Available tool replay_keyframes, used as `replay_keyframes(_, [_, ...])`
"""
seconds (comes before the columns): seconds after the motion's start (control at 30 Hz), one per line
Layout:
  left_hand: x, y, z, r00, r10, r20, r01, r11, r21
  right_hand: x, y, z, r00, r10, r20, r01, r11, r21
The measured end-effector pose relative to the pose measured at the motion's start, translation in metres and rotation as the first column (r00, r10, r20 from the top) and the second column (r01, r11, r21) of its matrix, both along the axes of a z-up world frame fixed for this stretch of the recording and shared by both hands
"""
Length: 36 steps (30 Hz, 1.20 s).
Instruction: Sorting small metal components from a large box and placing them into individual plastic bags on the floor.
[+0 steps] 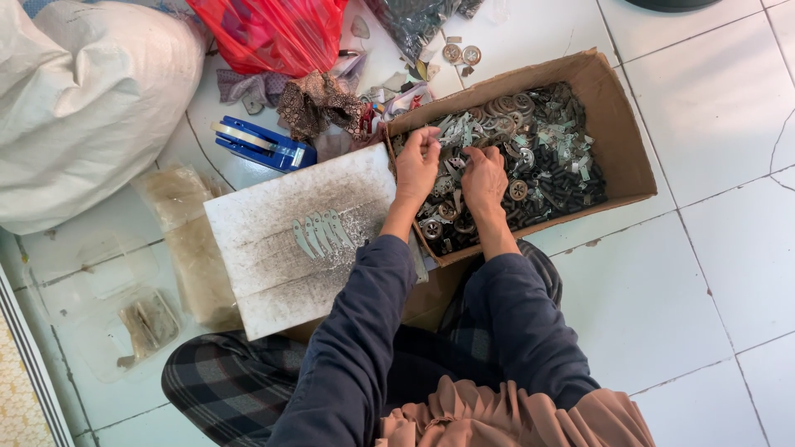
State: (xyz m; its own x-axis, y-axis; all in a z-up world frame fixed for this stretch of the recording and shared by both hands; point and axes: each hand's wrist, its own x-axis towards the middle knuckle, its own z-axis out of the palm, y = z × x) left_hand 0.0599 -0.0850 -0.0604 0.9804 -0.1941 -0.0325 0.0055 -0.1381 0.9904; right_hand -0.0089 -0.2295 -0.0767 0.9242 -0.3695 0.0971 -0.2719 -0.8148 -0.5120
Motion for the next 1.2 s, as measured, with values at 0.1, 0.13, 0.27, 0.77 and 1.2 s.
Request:
replay_keyframes(0.1, [-0.004,0.004,0.005,0.997,0.078,0.015,-0.071,0.964,-0.254,-0.001,0.002,0.008,1.0,0.012,0.009,-0.012,1.0,0.024])
replay_keyframes(0.13, [-0.005,0.006,0.007,0.997,0.077,0.015,-0.071,0.965,-0.254,-0.002,0.004,0.012,1.0,0.011,0.009,-0.012,1.0,0.024])
replay_keyframes(0.27, [-0.01,0.011,0.018,0.992,0.09,0.083,-0.073,0.979,-0.19,-0.002,0.01,0.015,0.993,0.114,-0.024,-0.114,0.993,-0.026])
replay_keyframes(0.77, [-0.024,0.014,0.007,0.999,-0.035,-0.001,0.034,0.978,-0.204,0.002,0.011,0.018,0.998,0.057,0.033,-0.066,0.882,0.467])
replay_keyframes(1.2, [-0.183,0.184,0.117,0.956,0.197,0.219,-0.212,0.976,0.048,-0.081,0.137,0.103,0.991,-0.007,0.135,-0.131,0.187,0.974])
